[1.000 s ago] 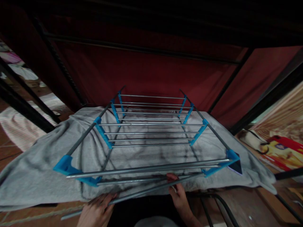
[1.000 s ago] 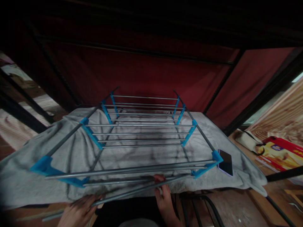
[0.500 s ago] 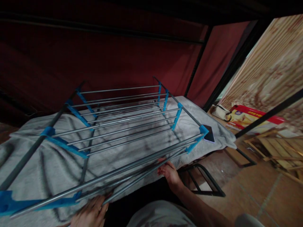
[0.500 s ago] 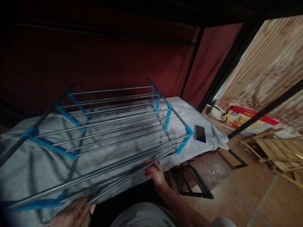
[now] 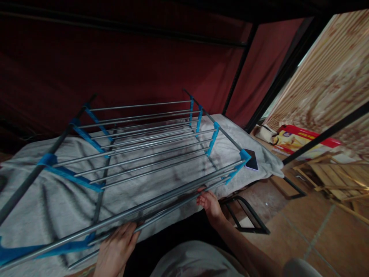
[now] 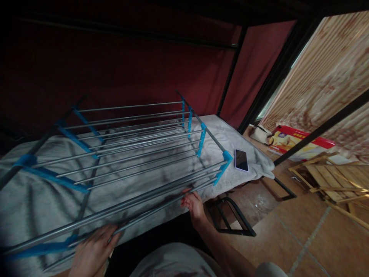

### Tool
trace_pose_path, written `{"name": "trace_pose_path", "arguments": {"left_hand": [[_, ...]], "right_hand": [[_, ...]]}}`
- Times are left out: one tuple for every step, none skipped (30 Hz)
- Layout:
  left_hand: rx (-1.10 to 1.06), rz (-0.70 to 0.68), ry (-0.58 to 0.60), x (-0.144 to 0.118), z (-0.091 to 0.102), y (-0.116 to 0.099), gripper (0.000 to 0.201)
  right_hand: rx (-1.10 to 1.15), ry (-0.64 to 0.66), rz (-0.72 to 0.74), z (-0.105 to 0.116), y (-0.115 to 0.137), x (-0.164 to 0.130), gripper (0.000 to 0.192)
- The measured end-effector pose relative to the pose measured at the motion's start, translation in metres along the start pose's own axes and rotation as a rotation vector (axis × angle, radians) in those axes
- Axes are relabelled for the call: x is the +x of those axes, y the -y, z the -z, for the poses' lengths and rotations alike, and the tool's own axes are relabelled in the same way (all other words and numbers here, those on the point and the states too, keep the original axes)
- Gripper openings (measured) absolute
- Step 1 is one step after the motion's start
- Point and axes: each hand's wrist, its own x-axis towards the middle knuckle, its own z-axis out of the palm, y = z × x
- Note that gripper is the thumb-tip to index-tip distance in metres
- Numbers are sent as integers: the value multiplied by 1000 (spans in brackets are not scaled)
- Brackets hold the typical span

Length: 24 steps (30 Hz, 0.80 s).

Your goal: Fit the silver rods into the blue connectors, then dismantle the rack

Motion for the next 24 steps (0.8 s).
{"name": "trace_pose_path", "arguments": {"left_hand": [[-16, 12, 21, 2, 1, 0, 51], [-32, 25, 36, 4, 1, 0, 50], [-44, 37, 48, 6, 2, 0, 50], [-54, 47, 56, 8, 3, 0, 50], [-63, 55, 61, 10, 4, 1, 50], [-68, 60, 64, 12, 4, 2, 50], [-67, 65, 66, 14, 5, 3, 50], [-64, 62, 69, 15, 5, 4, 49], [-58, 56, 70, 17, 5, 5, 49], [-53, 50, 77, 18, 5, 5, 48], [-53, 45, 86, 20, 5, 6, 47], [-57, 45, 101, 21, 5, 6, 45], [-64, 51, 118, 22, 5, 6, 43], [-73, 61, 136, 23, 4, 6, 41], [-79, 71, 153, 24, 4, 6, 39], [-80, 77, 170, 25, 5, 5, 38], [-75, 82, 184, 26, 5, 4, 38], [-67, 83, 198, 27, 6, 3, 37], [-59, 81, 211, 27, 7, 3, 37], [-51, 79, 222, 28, 8, 2, 37], [-45, 79, 230, 29, 10, 1, 37], [-43, 81, 235, 29, 11, 1, 37], [-43, 85, 237, 30, 12, 1, 37], [-44, 90, 237, 31, 13, 0, 36]], "right_hand": [[0, 2, 1, 0, 0, 0, 31], [-2, 5, 1, 0, 1, 1, 31], [-3, 6, 1, 0, 1, 1, 30], [-5, 6, 2, 0, 2, 2, 30], [-9, 5, 4, 0, 2, 3, 30], [-13, 4, 4, -1, 2, 3, 30], [-17, 3, 4, -1, 3, 3, 30], [-21, 2, 5, -2, 4, 3, 30], [-24, 2, 4, -2, 5, 4, 30], [-25, 2, 4, -3, 6, 4, 31], [-25, 2, 1, -3, 7, 3, 31], [-24, 0, -1, -4, 7, 3, 32], [-23, -2, -5, -5, 8, 3, 32], [-23, -4, -8, -5, 9, 3, 32], [-24, -5, -11, -5, 9, 3, 32], [-26, -5, -11, -5, 9, 3, 32], [-28, -6, -11, -5, 9, 3, 33], [-30, -9, -10, -5, 9, 4, 33], [-31, -13, -10, -4, 9, 4, 34], [-32, -18, -12, -4, 9, 4, 34], [-32, -22, -12, -4, 9, 4, 34], [-32, -26, -11, -3, 9, 4, 34], [-32, -26, -11, -3, 9, 4, 34], [-32, -19, -13, -3, 9, 4, 34]]}}
